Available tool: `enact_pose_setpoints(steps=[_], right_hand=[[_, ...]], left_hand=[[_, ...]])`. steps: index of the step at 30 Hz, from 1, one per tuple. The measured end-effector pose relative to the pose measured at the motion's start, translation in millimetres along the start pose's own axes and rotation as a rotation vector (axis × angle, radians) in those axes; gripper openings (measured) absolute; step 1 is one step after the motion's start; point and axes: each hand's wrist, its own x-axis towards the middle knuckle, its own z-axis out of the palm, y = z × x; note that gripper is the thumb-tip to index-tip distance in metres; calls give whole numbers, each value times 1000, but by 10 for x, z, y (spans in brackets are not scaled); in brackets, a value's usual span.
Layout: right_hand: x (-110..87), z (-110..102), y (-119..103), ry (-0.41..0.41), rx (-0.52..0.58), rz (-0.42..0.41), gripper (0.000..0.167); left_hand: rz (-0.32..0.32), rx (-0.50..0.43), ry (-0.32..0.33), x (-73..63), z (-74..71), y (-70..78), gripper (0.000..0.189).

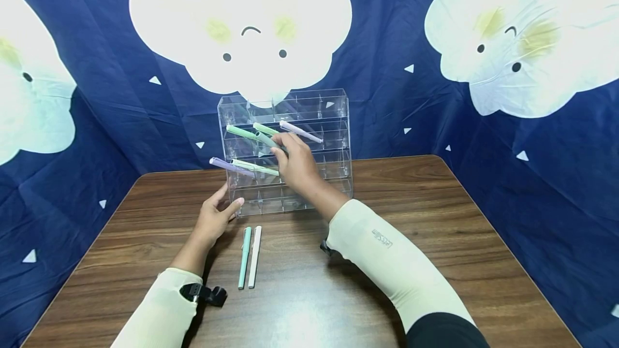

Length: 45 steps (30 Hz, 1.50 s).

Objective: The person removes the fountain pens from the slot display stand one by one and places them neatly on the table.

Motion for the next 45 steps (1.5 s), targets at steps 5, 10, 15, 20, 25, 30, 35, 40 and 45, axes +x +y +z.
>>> enact_pose_setpoints(steps=[5, 10, 15, 20, 25, 30, 35, 40, 45], right_hand=[[-48, -45, -51, -3, -7, -35, 18], [-111, -70, -78, -22, -30, -56, 17], [-206, -78, -96, -44, -70, -62, 17], [-299, -71, -90, -65, -54, -71, 26], [-367, -43, -82, -80, -37, -80, 49], [-450, -20, -82, -120, -27, -49, 63], [-527, -16, -106, -213, -17, 67, 75], [-607, 1, -110, -278, 45, 154, 76], [-678, 18, -92, -315, 124, 195, 72]], left_hand=[[3, 12, -5, -8, -5, -6, 74], [4, 17, -6, -10, -7, -2, 74], [10, 16, -6, -19, -5, 9, 75], [15, 15, -4, -22, -8, 3, 75], [11, 15, -9, -23, -17, -3, 74], [9, 2, -15, -12, -8, 0, 74], [4, -11, -14, 5, 1, -4, 73], [-9, 8, -10, -14, -20, 20, 73], [-6, 12, -11, -21, -27, 27, 73]])
